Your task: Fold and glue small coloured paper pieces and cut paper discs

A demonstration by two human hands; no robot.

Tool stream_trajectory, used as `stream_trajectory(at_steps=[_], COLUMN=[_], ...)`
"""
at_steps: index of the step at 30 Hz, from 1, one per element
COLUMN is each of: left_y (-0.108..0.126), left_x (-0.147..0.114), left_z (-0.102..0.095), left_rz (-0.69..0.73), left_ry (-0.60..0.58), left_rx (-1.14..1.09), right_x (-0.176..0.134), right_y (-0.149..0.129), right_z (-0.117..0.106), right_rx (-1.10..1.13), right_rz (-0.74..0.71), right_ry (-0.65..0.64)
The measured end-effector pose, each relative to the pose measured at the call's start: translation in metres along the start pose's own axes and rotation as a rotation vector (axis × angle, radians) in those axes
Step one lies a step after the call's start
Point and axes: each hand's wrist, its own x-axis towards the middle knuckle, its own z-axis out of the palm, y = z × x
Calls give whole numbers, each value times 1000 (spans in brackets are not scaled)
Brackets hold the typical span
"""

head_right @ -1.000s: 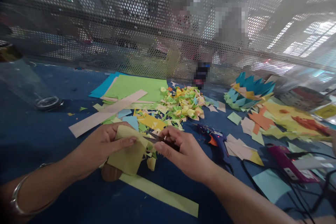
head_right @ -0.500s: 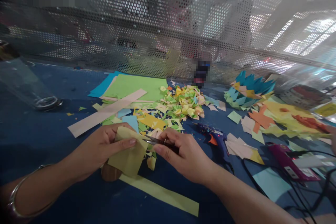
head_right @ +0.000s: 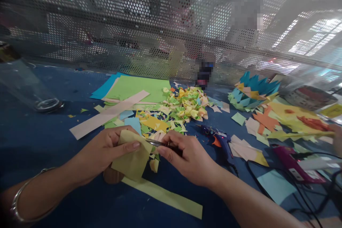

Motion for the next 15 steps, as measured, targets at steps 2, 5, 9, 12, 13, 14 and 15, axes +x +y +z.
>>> stream_trajectory(at_steps=[2,5,9,12,13,14,15], left_y=[1,2,1,1,2,2,3], left_x=[0,0,-3,-5,-6,-6,-6], left_z=[1,3,3,4,4,4,5], left_rz=[-4,-22,-95,-138,-145,-148,-150], left_ry=[3,18,40,39,34,31,28], left_rx=[-7,-2,51,81,88,93,96], right_x=[0,0,-1,-1,0,0,0], right_y=[0,-1,-1,-1,-1,-1,-1], right_z=[-1,-2,-1,-1,-1,-1,-1], right_rx=[-20,-32,-31,-36,-39,-40,-39], right_rz=[3,5,9,3,3,4,5], right_ry=[0,3,1,-5,-6,-6,-5])
